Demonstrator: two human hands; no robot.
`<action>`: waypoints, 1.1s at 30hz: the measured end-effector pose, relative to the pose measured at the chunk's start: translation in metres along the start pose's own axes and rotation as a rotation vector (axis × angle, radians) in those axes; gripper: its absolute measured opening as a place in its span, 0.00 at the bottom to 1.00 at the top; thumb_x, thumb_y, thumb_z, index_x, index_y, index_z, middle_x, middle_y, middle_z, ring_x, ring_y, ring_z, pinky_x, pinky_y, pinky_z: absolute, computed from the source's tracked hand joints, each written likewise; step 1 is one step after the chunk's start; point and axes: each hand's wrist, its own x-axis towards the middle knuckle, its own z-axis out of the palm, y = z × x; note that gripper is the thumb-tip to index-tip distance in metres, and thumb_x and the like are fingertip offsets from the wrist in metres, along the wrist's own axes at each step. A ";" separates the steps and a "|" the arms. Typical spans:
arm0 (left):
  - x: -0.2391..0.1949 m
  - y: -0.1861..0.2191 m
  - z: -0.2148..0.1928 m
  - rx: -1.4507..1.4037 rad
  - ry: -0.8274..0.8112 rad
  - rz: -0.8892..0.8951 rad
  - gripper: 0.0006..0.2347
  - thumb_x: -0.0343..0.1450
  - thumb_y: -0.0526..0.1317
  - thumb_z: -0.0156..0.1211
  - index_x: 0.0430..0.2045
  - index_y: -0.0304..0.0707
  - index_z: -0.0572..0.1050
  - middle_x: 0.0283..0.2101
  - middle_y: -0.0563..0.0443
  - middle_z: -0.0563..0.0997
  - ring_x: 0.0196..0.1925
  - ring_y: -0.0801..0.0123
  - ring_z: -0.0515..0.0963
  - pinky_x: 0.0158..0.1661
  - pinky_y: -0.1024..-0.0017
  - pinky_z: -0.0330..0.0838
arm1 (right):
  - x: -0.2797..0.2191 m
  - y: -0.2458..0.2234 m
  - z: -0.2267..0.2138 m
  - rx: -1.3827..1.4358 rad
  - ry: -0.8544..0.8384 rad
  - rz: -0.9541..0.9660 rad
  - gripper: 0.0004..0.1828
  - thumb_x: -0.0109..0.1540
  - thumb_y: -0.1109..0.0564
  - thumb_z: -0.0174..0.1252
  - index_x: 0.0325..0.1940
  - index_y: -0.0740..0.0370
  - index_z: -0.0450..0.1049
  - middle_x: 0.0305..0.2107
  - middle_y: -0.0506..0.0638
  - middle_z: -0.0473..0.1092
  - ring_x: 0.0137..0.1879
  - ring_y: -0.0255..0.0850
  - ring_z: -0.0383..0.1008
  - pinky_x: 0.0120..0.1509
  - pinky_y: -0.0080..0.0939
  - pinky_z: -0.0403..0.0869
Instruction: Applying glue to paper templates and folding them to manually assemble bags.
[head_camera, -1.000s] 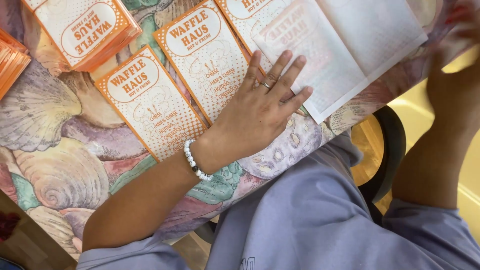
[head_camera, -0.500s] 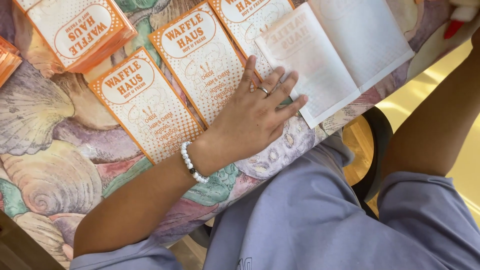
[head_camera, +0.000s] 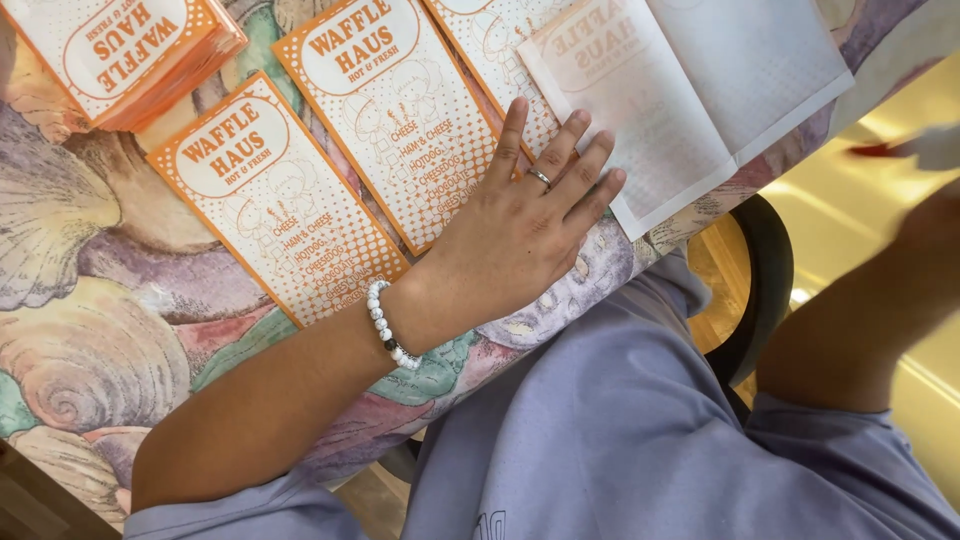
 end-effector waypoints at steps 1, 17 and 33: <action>0.001 0.000 0.000 -0.001 -0.002 0.002 0.20 0.78 0.43 0.52 0.65 0.35 0.72 0.69 0.36 0.69 0.75 0.41 0.60 0.70 0.30 0.44 | 0.007 -0.080 0.021 0.000 0.000 0.003 0.16 0.94 0.47 0.77 0.58 0.60 0.93 0.46 0.56 0.79 0.54 0.48 0.71 0.65 0.31 0.67; -0.001 0.006 0.000 -0.033 0.005 0.133 0.15 0.76 0.40 0.52 0.58 0.46 0.77 0.65 0.35 0.74 0.68 0.40 0.71 0.69 0.29 0.47 | 0.018 -0.269 -0.017 0.909 -0.010 -0.125 0.33 0.56 0.72 0.69 0.57 0.68 0.56 0.47 0.78 0.65 0.52 0.72 0.74 0.63 0.69 0.78; -0.003 0.006 0.001 -0.032 -0.018 0.119 0.17 0.76 0.40 0.52 0.60 0.48 0.76 0.67 0.36 0.73 0.70 0.41 0.69 0.68 0.28 0.45 | 0.000 -0.252 0.014 0.982 0.238 -0.049 0.46 0.62 0.90 0.61 0.63 0.50 0.45 0.51 0.90 0.60 0.49 0.80 0.66 0.55 0.81 0.74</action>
